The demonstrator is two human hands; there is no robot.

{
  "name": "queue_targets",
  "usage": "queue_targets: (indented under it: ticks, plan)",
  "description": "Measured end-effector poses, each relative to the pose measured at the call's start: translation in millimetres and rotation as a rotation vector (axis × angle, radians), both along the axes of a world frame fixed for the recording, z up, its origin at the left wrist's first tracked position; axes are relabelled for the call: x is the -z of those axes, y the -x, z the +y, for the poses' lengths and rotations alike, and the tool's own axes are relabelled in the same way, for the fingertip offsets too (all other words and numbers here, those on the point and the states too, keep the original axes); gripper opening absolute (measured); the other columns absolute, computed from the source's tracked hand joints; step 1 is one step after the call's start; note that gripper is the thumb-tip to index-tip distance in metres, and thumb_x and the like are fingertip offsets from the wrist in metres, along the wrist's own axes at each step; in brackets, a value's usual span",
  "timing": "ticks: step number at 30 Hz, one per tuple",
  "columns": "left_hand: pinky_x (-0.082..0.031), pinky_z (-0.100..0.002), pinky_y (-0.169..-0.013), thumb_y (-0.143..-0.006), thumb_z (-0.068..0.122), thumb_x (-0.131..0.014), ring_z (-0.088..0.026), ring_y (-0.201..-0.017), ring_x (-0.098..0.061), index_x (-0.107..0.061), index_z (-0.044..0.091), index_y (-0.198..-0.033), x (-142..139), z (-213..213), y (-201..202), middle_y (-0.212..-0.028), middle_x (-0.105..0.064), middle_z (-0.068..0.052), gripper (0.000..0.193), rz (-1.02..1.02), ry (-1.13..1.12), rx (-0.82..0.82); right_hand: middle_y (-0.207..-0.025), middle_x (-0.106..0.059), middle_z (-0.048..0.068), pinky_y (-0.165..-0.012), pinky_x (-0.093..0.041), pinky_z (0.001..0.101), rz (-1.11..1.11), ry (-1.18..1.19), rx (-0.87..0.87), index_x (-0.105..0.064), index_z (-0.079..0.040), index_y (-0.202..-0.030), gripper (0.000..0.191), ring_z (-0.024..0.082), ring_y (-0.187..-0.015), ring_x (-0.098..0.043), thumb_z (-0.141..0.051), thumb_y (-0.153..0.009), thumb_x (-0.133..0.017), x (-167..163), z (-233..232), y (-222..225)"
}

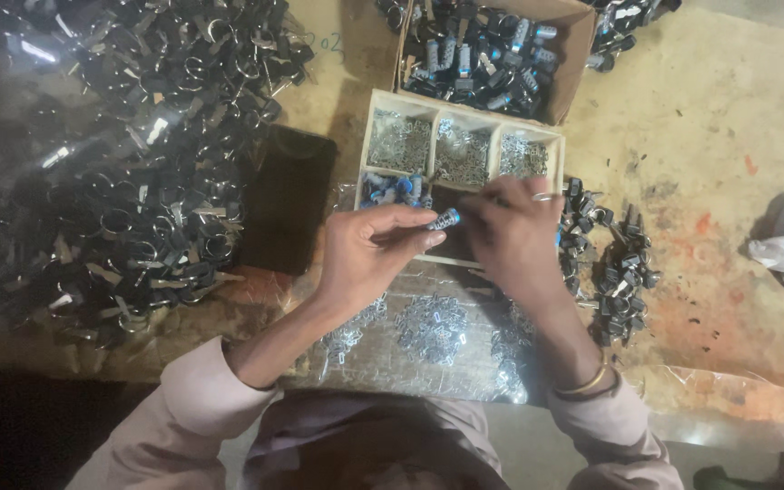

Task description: The person picks small blue cylindrical components from piles on the workbench and from an orange basket, fits them together by hand, and places the assembled pieces into the compartments of a divided box, repeating the cycle one piece at a time.

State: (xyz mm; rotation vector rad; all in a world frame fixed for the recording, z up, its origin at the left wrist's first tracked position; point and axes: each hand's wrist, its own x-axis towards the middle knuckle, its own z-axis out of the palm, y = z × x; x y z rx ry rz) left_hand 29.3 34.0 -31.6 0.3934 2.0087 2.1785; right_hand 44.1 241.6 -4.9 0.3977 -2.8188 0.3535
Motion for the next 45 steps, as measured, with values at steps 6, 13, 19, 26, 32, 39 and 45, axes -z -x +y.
queue_targets:
  ticks: [6,13,19,26,32,39,45]
  plan:
    - [-0.062,-0.022,-0.075,-0.089,0.002,-0.081,-0.008,-0.087,-0.073,-0.077,-0.002,-0.11,2,0,-2,-0.1,-0.081,-0.01,0.022,-0.027,0.005,-0.006,-0.101,-0.066,-0.002,-0.088,-0.033,0.0448,0.013,0.08,0.003,-0.079,-0.017,-0.094,0.014,0.024,-0.104,-0.056,-0.017,-0.081,-0.084,-2,5,-4]
    - [-0.063,-0.022,-0.076,-0.088,0.002,-0.08,-0.008,-0.089,-0.075,-0.077,0.0,-0.11,2,0,-2,-0.102,-0.081,-0.009,0.022,-0.056,-0.022,0.015,-0.094,-0.067,-0.004,-0.085,-0.032,0.0447,-0.003,0.151,0.036,-0.079,-0.02,-0.087,0.011,0.023,-0.1,-0.057,-0.018,-0.078,-0.085,-3,6,0]
    - [-0.063,-0.022,-0.07,-0.088,0.004,-0.081,-0.009,-0.085,-0.076,-0.078,0.002,-0.11,0,-1,-1,-0.101,-0.082,-0.01,0.023,0.007,0.042,0.041,-0.097,-0.07,-0.003,-0.083,-0.034,0.0425,-0.047,0.225,0.031,-0.08,-0.017,-0.093,0.011,0.022,-0.097,-0.058,-0.013,-0.083,-0.084,-3,11,2]
    - [-0.065,-0.023,-0.074,-0.088,0.005,-0.081,-0.011,-0.087,-0.077,-0.077,0.001,-0.111,0,-1,-1,-0.102,-0.081,-0.011,0.023,0.02,0.033,0.052,-0.119,-0.063,0.008,-0.097,-0.052,0.0308,-0.416,1.112,-0.135,-0.072,0.0,-0.107,0.01,0.015,-0.112,-0.061,0.002,-0.098,-0.067,2,4,-7]
    - [-0.067,-0.024,-0.08,-0.087,0.003,-0.081,-0.011,-0.092,-0.078,-0.075,-0.002,-0.109,1,-1,-1,-0.102,-0.08,-0.011,0.023,0.037,0.001,0.062,-0.116,-0.061,0.008,-0.099,-0.051,0.0294,-0.451,1.115,-0.144,-0.071,0.001,-0.107,0.009,0.015,-0.112,-0.061,0.0,-0.101,-0.065,6,-5,-15]
    - [-0.065,-0.023,-0.078,-0.087,0.005,-0.082,-0.011,-0.091,-0.077,-0.077,-0.002,-0.107,-2,-2,-2,-0.101,-0.081,-0.01,0.022,0.035,0.017,0.05,-0.119,-0.064,0.008,-0.093,-0.054,0.0286,-0.305,0.971,-0.13,-0.074,0.0,-0.109,0.013,0.015,-0.111,-0.064,0.002,-0.098,-0.068,1,-11,-18]
    - [-0.064,-0.023,-0.072,-0.086,0.007,-0.083,-0.011,-0.086,-0.077,-0.078,0.002,-0.108,-5,-1,-3,-0.103,-0.081,-0.01,0.023,0.0,0.064,0.045,-0.111,-0.073,0.008,-0.086,-0.058,0.0281,-0.075,0.709,-0.027,-0.078,-0.003,-0.105,0.015,0.017,-0.1,-0.071,0.001,-0.09,-0.078,-9,0,-14]
